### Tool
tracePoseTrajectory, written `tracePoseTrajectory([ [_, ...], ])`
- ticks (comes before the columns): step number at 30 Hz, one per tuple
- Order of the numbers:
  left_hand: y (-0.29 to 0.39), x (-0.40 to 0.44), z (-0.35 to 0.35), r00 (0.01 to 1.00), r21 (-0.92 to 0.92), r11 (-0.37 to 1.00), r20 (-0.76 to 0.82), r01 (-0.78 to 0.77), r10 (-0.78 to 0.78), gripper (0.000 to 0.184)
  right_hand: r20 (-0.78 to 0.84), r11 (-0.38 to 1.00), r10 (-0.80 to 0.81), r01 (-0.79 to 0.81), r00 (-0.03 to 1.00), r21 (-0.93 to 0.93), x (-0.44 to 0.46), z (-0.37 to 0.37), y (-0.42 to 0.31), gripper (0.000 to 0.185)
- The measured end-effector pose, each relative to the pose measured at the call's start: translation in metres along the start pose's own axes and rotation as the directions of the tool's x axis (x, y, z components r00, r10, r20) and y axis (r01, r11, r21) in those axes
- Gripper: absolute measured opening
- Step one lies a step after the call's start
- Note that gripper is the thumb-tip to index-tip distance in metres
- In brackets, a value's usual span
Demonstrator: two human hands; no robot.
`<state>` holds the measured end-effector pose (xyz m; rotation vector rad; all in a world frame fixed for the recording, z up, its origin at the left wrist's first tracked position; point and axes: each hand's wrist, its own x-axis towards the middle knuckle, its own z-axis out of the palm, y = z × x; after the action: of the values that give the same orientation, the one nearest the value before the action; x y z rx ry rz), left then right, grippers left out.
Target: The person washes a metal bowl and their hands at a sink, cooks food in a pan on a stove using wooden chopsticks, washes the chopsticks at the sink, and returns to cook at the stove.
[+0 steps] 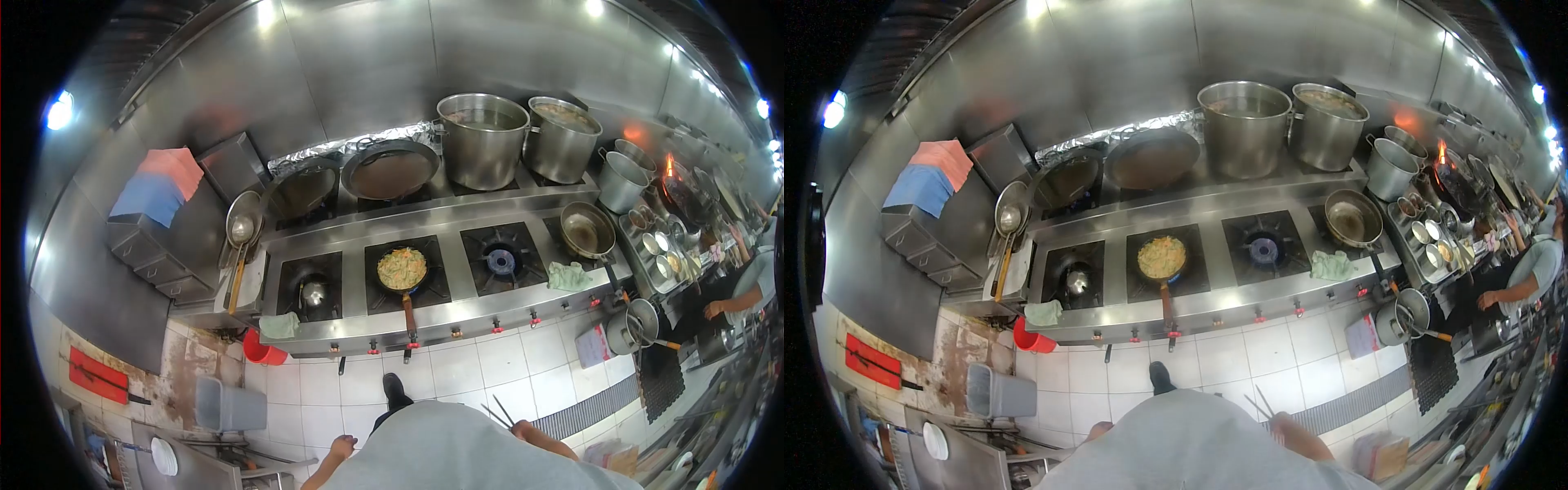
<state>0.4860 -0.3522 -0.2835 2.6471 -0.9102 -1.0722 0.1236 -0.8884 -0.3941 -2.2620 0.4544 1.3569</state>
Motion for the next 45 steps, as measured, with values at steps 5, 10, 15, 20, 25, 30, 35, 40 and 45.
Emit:
tracePoseTrajectory([
  [5,-0.043,0.001,0.047,0.987,0.16,0.976,-0.039,-0.15,0.158,0.032,-0.164,0.976,0.112,-0.077,0.98,0.206,-0.048,-0.058,-0.035,0.026],
  [10,-0.057,0.004,0.066,0.989,0.164,0.976,0.008,-0.144,0.145,0.035,-0.202,0.994,0.04,-0.018,0.978,0.111,-0.037,-0.058,-0.025,0.026],
  [15,0.048,-0.047,-0.029,0.986,-0.069,0.983,0.014,0.169,-0.168,0.033,-0.116,0.963,0.078,-0.045,0.99,0.265,0.004,-0.001,0.008,0.031],
  [20,-0.005,-0.014,0.014,0.996,0.159,0.983,-0.009,-0.089,0.092,0.033,0.043,0.972,-0.05,0.058,0.998,-0.23,-0.055,-0.028,-0.019,0.015],
  [25,-0.004,-0.013,0.012,0.999,0.001,1.0,0.035,0.004,-0.004,0.037,0.021,0.993,-0.007,0.009,1.0,-0.117,-0.039,-0.011,-0.007,0.013],
  [30,-0.014,0.004,0.028,0.995,0.093,0.991,-0.008,-0.099,0.1,0.031,-0.172,0.998,0.07,-0.068,0.983,0.019,-0.032,0.002,-0.003,0.014],
  [35,0.035,-0.014,-0.022,0.999,-0.048,0.998,-0.022,-0.038,0.037,0.029,-0.03,0.871,0.297,-0.258,0.955,0.418,-0.043,-0.007,-0.014,0.015],
  [40,0.03,-0.014,-0.016,0.992,-0.017,0.995,-0.077,-0.099,0.098,0.029,-0.074,0.989,0.121,-0.115,0.99,0.09,-0.035,0.004,-0.004,0.012],
  [45,-0.024,0.011,0.046,0.98,0.246,0.949,0.001,-0.195,0.2,0.03,-0.028,0.994,0.111,-0.111,0.993,0.008,-0.017,0.017,0.008,0.013],
])
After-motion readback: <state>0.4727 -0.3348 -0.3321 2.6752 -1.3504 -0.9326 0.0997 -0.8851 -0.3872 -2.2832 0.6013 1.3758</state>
